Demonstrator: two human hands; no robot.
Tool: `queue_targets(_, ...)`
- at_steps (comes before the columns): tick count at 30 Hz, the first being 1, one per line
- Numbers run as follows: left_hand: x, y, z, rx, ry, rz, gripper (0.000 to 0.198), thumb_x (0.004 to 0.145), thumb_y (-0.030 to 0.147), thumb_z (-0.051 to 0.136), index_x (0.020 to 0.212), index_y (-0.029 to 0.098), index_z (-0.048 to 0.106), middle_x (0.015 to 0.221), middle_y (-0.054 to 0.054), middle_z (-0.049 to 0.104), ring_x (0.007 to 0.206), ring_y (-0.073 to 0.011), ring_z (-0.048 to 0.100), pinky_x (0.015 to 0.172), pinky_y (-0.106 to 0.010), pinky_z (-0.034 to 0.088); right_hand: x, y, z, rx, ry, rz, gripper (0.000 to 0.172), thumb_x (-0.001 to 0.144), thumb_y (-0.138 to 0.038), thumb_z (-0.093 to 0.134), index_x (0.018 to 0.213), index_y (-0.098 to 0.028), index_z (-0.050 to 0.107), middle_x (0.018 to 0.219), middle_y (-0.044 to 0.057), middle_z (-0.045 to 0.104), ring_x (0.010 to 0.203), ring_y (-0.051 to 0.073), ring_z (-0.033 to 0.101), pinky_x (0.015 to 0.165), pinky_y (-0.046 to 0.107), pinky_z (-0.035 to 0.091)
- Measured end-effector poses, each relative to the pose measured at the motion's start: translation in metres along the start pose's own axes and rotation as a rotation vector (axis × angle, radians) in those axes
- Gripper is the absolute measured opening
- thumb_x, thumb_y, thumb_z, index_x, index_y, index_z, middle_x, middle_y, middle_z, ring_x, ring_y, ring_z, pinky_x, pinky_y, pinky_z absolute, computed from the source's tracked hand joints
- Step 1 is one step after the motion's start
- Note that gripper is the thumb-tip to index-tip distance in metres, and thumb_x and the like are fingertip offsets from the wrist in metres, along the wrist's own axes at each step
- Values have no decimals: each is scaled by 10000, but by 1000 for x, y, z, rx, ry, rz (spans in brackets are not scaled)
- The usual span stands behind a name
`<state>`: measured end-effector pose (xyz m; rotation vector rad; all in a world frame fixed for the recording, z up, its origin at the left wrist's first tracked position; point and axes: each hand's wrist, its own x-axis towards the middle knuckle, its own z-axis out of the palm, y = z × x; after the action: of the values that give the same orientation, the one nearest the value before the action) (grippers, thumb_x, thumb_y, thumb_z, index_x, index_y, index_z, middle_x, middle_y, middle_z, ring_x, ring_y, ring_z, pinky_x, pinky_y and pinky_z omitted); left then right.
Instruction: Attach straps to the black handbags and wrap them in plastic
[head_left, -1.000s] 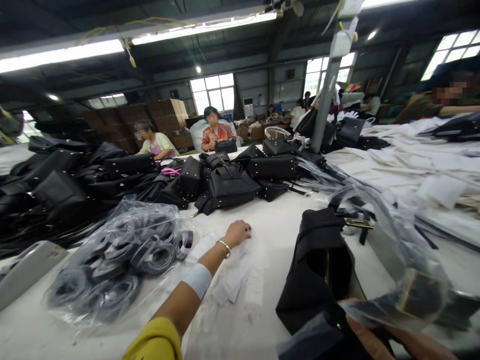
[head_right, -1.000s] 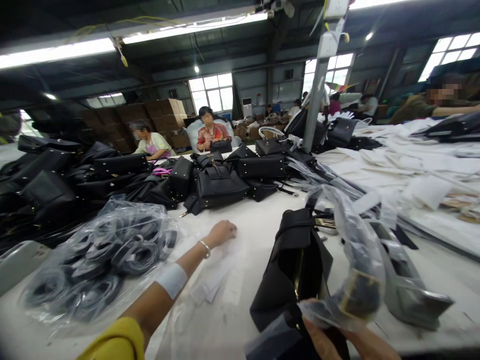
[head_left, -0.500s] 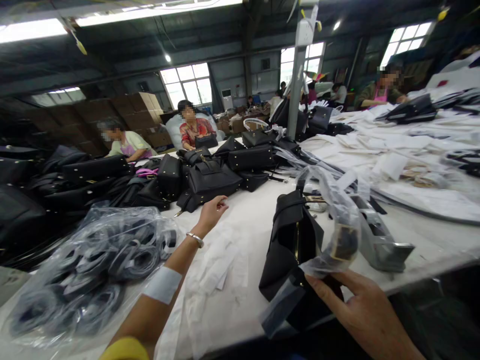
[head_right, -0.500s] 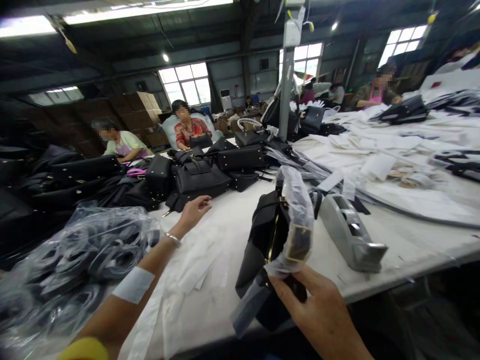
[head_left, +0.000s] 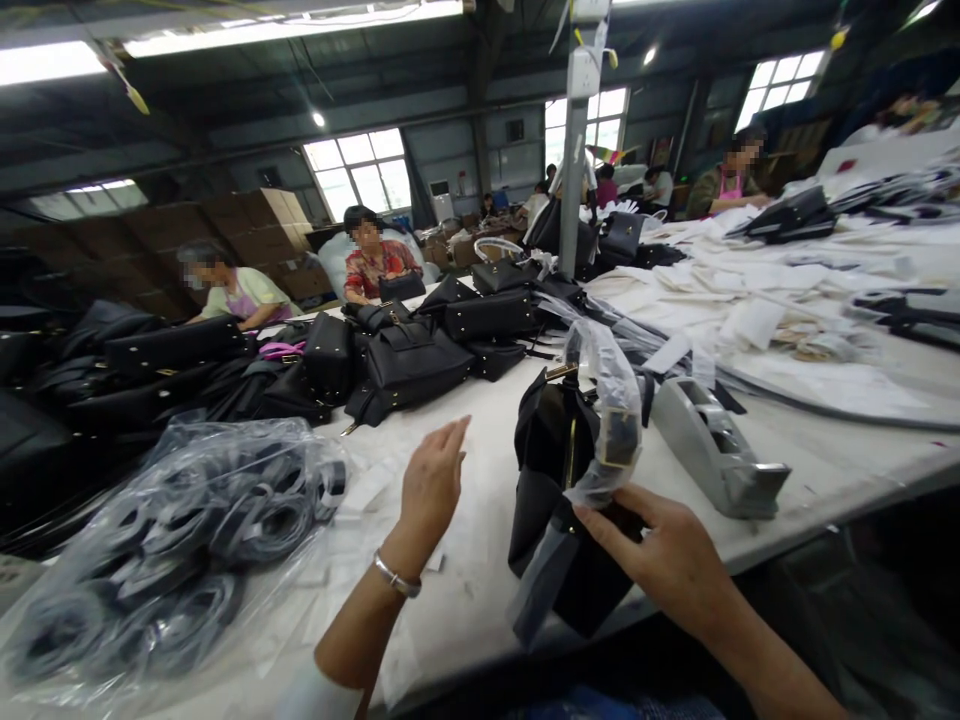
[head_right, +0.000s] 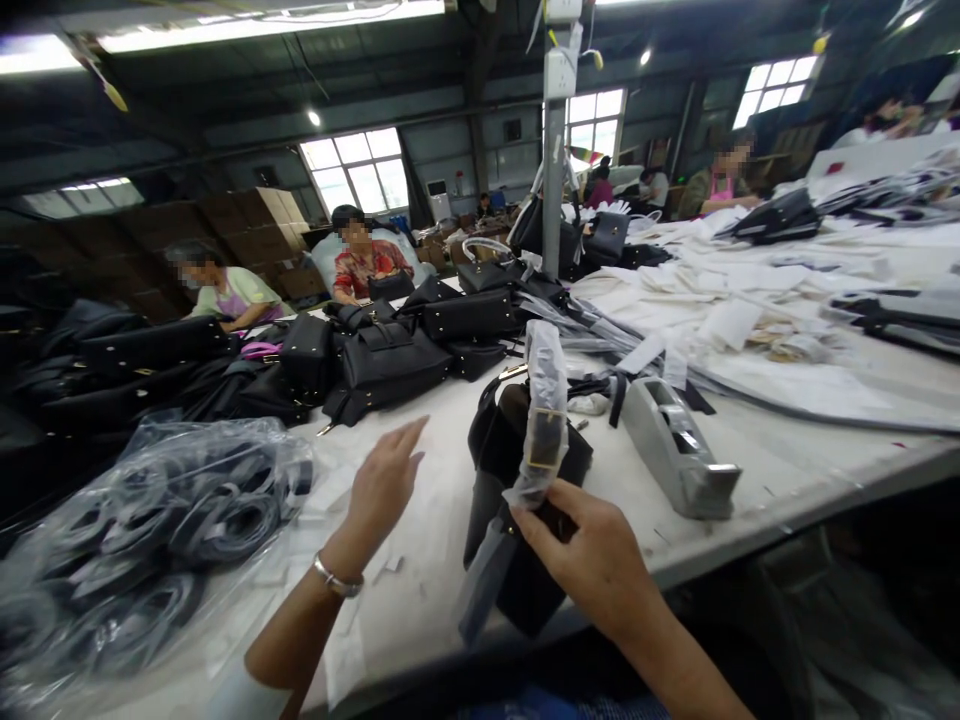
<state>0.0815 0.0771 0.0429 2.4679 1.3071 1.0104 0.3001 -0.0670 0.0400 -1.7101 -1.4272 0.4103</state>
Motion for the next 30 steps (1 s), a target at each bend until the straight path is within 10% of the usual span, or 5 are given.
queue_targets(3,-17,4,-3,13,141,-23,323,876,188,659,1199,195,650,1253,-136,663,1220,-325,577,1043,-503,456,-1,0,1,-6,6,-1,186,858,-432,669,903,-278,761,890,-19,795,801,214,734,683,289,533)
queue_targets(8,-79,37,26,-535,-325,-181,251,777,318,796,970,199,690,932,-41,728,854,-219,668,771,-314,542,-3,-1,1,18,26,-15,168,861,-412,671,889,-269,754,860,-18,791,792,204,734,687,275,531)
queue_targets(15,-101,53,53,-847,-273,-432,183,790,314,748,853,150,695,778,-24,682,764,-185,608,714,-272,459,-9,4,0,-15,51,-53,171,860,-407,683,939,-271,749,891,-13,788,807,198,733,720,275,543)
queue_targets(21,-112,58,59,-1155,-170,-629,283,856,417,703,928,146,741,823,-23,697,767,-138,580,714,-223,426,-46,6,-2,-94,383,-139,246,912,-410,618,1091,-261,701,979,23,766,820,194,724,815,292,548)
queue_targets(30,-124,57,53,-1238,-191,-564,276,834,405,739,773,138,702,661,24,589,609,-85,481,590,-203,377,-77,4,42,71,9,70,389,876,-515,618,1004,-191,790,683,26,755,567,178,692,615,267,573)
